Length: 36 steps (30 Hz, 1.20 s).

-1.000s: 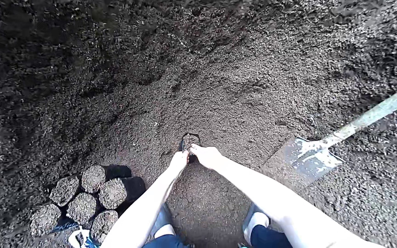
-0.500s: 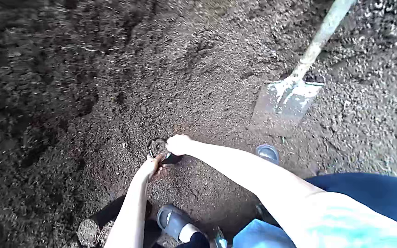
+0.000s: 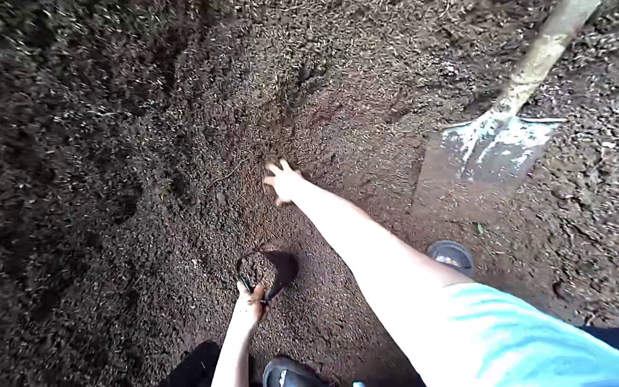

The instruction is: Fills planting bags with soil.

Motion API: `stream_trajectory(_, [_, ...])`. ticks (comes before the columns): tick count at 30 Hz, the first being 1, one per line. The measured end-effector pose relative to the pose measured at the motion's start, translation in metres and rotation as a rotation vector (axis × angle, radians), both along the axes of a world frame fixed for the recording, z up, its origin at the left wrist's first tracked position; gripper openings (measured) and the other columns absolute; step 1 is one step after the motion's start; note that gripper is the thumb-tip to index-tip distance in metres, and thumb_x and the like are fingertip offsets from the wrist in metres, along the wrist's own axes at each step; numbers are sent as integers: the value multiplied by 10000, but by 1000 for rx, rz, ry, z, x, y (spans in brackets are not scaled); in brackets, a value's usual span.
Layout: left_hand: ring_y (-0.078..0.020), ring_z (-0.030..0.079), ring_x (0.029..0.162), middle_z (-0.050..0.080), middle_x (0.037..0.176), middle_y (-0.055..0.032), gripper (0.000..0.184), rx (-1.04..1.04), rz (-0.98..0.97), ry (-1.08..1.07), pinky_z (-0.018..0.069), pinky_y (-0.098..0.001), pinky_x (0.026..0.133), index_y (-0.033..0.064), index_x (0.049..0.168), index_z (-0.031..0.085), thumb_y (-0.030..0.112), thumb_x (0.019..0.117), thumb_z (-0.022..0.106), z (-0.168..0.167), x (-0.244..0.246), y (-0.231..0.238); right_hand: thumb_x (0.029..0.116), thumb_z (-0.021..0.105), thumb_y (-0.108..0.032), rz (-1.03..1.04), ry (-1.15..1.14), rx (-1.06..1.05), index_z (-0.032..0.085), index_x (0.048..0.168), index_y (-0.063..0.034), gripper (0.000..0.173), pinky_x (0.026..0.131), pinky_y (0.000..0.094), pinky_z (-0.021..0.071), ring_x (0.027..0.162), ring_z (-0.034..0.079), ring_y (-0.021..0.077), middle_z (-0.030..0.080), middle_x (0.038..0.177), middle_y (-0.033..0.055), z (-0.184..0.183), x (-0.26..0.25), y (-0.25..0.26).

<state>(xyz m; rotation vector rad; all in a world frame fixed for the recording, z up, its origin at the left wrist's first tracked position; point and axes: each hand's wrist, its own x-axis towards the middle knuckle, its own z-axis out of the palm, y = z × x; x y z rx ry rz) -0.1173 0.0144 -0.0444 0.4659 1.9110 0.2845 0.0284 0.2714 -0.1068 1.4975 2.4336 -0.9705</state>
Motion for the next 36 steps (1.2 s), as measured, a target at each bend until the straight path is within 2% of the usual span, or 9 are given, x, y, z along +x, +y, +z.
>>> stream_trajectory(3, [-162, 587, 614, 581, 900, -127, 635, -30, -78, 84, 506, -318, 550, 92, 1603, 124, 355, 1118, 438, -3, -3, -5, 700, 910, -73, -35, -69, -103, 590, 1453, -290, 846, 996, 824, 340, 1516, 135, 547, 179, 1716, 69, -27, 14, -49])
stream_trajectory(5, [-327, 664, 1015, 594, 1268, -261, 668, -5, -195, 218, 560, -492, 859, 49, 1587, 274, 418, 1084, 514, -1, -11, -11, 800, 768, 55, 8, -139, -212, 564, 1480, -277, 784, 1014, 800, 361, 1501, 161, 567, 153, 1721, 79, -28, 23, -63])
stream_trajectory(7, [-451, 516, 1334, 455, 1483, -321, 682, 178, -258, 344, 431, -594, 1089, -1, 1534, 370, 381, 1029, 623, 7, -16, -23, 804, 750, 69, 49, -178, -270, 556, 1489, -253, 782, 1009, 788, 387, 1475, 209, 589, 165, 1713, 123, -27, 29, -70])
stream_trajectory(12, [-417, 533, 1345, 511, 1483, -248, 327, 700, -389, 536, 484, -577, 1045, 92, 1311, 675, 175, 1007, 587, 23, -17, -38, 882, 795, -137, 113, -48, -305, 432, 1563, -169, 772, 1106, 651, 384, 1439, 376, 487, 217, 1650, 276, 53, 23, -84])
stream_trajectory(17, [-342, 499, 1402, 507, 1509, -219, 480, 545, -341, 251, 398, -517, 1165, 102, 1468, 557, 329, 1045, 577, 20, -10, -25, 861, 830, -225, 100, 382, -374, 448, 1527, -118, 775, 1163, 538, 368, 1461, 386, 369, 288, 1627, 257, 134, -11, -131])
stream_trajectory(23, [-298, 670, 1166, 611, 1385, -210, 588, 551, -93, 82, 538, -485, 1012, 9, 1483, 482, 31, 922, 659, 13, -14, -25, 982, 681, -360, 93, 202, -198, 510, 1494, -116, 593, 1192, 619, 286, 1474, 364, 399, 405, 1572, 234, 111, -34, -187])
stream_trajectory(28, [-282, 581, 1327, 544, 1487, -199, 665, 586, -94, 43, 459, -458, 1124, 32, 1543, 418, 26, 919, 651, 6, -14, -29, 1023, 575, -212, 185, 113, -32, 380, 1591, -194, 600, 1263, 566, 129, 1535, 291, 339, 353, 1632, 182, 94, -26, -207])
stream_trajectory(31, [-276, 563, 1352, 517, 1528, -169, 689, 608, -133, 41, 448, -455, 1131, 86, 1582, 385, 23, 941, 629, 12, -18, -32, 1021, 587, -337, 145, 256, 97, 490, 1534, -228, 534, 1204, 595, 274, 1486, 374, 338, 418, 1615, 83, 99, -12, -203])
stream_trajectory(36, [-191, 455, 1464, 413, 1631, -79, 655, 654, -265, 68, 363, -395, 1212, 92, 1583, 396, -23, 954, 538, 21, -11, -30, 1081, 466, -218, 201, 94, 181, 684, 1311, -104, 337, 1024, 497, 510, 1253, 627, 335, 626, 1404, 140, 82, -11, -216])
